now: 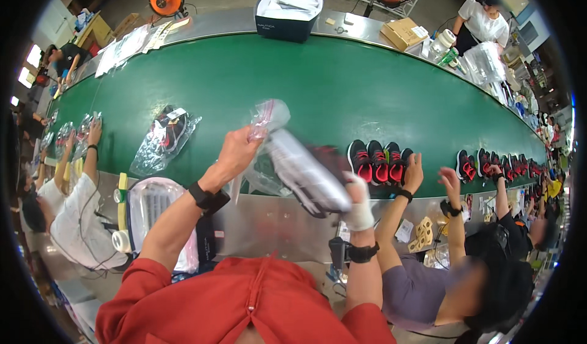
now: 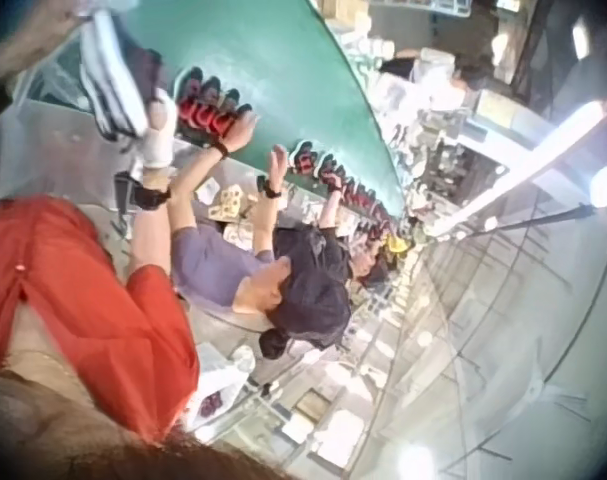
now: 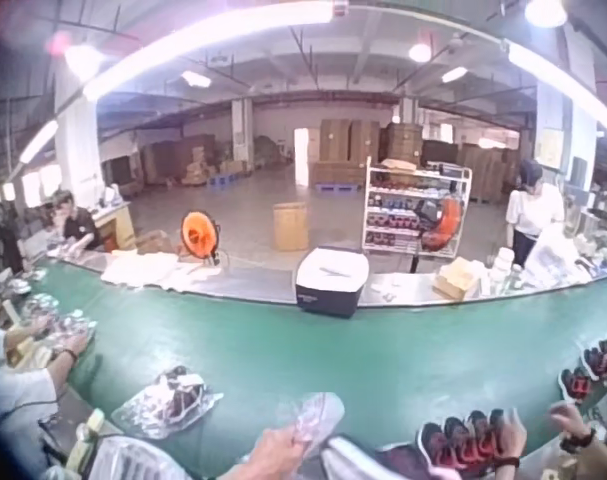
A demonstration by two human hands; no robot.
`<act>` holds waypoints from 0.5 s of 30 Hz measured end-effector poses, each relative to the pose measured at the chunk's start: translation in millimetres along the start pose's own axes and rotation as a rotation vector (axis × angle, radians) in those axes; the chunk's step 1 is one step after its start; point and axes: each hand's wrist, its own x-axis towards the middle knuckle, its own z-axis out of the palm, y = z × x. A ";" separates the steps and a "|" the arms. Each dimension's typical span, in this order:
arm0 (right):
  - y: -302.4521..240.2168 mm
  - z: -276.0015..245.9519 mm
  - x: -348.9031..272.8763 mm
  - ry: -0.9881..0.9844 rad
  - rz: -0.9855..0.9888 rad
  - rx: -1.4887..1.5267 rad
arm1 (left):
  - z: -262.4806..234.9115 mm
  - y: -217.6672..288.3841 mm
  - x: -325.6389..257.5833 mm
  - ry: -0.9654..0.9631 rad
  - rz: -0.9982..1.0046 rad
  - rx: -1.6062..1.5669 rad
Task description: The person packages black and red sneakers into clear plastic bags on a green assembly line. They pick up pairs of shoes, place them into bags, and arrange the packaged items on the table. Other workers are visible in the background performing similar tasks.
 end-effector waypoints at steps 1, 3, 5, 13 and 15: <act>0.2 -0.2 8.0 -0.201 -0.006 -0.361 | -2.3 5.9 0.3 0.003 -0.003 -0.065; 19.7 21.9 17.6 -0.253 -0.001 -0.701 | -0.5 7.8 -5.7 -0.046 0.095 -0.138; 39.3 38.4 20.6 -0.171 -0.315 -1.096 | 28.6 5.8 -31.9 -0.162 0.294 -0.178; -6.1 88.4 -10.7 -0.504 -0.810 -1.871 | 25.2 46.5 9.4 0.037 0.062 -0.194; -11.6 111.0 -15.2 -0.779 -0.700 -1.966 | 34.9 48.3 17.7 -0.027 0.218 -0.015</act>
